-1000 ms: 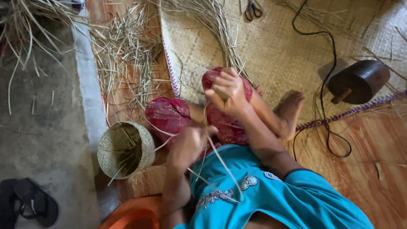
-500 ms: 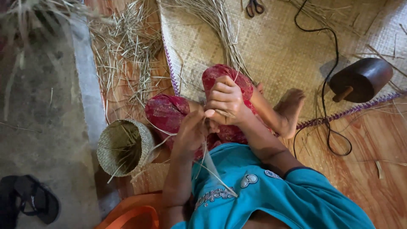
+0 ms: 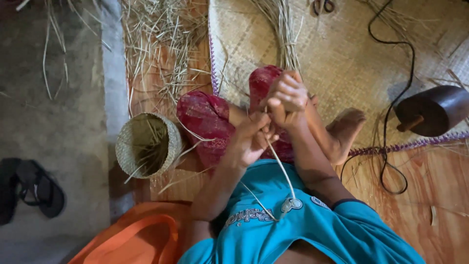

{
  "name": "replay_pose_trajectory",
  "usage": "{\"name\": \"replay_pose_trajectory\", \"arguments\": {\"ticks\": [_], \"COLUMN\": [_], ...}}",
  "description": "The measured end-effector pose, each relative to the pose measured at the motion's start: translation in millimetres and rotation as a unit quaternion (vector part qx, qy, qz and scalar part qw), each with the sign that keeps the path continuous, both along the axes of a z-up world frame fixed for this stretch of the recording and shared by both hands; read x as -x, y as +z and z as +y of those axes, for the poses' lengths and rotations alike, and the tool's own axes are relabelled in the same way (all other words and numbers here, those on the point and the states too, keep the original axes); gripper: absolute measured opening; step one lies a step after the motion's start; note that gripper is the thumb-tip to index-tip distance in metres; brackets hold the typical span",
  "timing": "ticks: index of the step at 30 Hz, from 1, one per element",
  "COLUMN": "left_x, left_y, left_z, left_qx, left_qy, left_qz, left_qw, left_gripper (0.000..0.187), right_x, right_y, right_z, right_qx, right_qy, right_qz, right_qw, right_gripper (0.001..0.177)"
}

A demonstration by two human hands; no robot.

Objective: Preparing natural fibers for weaving by stripping and sorting individual strands from a bundle using hands and a small wooden tool.

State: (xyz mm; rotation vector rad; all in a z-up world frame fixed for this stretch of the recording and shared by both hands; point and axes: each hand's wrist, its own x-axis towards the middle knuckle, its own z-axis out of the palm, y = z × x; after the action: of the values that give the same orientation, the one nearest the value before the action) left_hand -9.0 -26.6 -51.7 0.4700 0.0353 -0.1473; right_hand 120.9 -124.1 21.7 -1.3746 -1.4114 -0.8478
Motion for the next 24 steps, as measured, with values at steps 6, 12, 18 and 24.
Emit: {"name": "replay_pose_trajectory", "arguments": {"ticks": [6, 12, 18, 24], "left_x": [23.9, 63.7, 91.5, 109.0], "left_y": [3.5, 41.7, 77.2, 109.2], "left_z": [-28.7, -40.1, -33.3, -10.6], "left_qx": [-0.006, 0.003, -0.01, -0.076], "left_qy": [0.032, 0.021, -0.009, -0.114], "left_qz": [0.143, 0.096, 0.036, -0.076], "left_qw": [0.989, 0.995, 0.999, 0.988], "left_gripper": [0.018, 0.016, 0.016, 0.01], "right_x": [-22.6, -42.9, -60.9, -71.4], "right_y": [-41.1, -86.4, -104.4, -110.3], "right_z": [-8.4, -13.9, -15.8, -19.0], "right_qx": [0.03, 0.024, -0.011, -0.036], "right_qy": [-0.08, -0.207, -0.295, -0.355], "right_qz": [0.133, 0.319, 0.4, 0.437], "right_qw": [0.987, 0.924, 0.868, 0.826], "right_gripper": [0.05, 0.05, 0.06, 0.054]}}
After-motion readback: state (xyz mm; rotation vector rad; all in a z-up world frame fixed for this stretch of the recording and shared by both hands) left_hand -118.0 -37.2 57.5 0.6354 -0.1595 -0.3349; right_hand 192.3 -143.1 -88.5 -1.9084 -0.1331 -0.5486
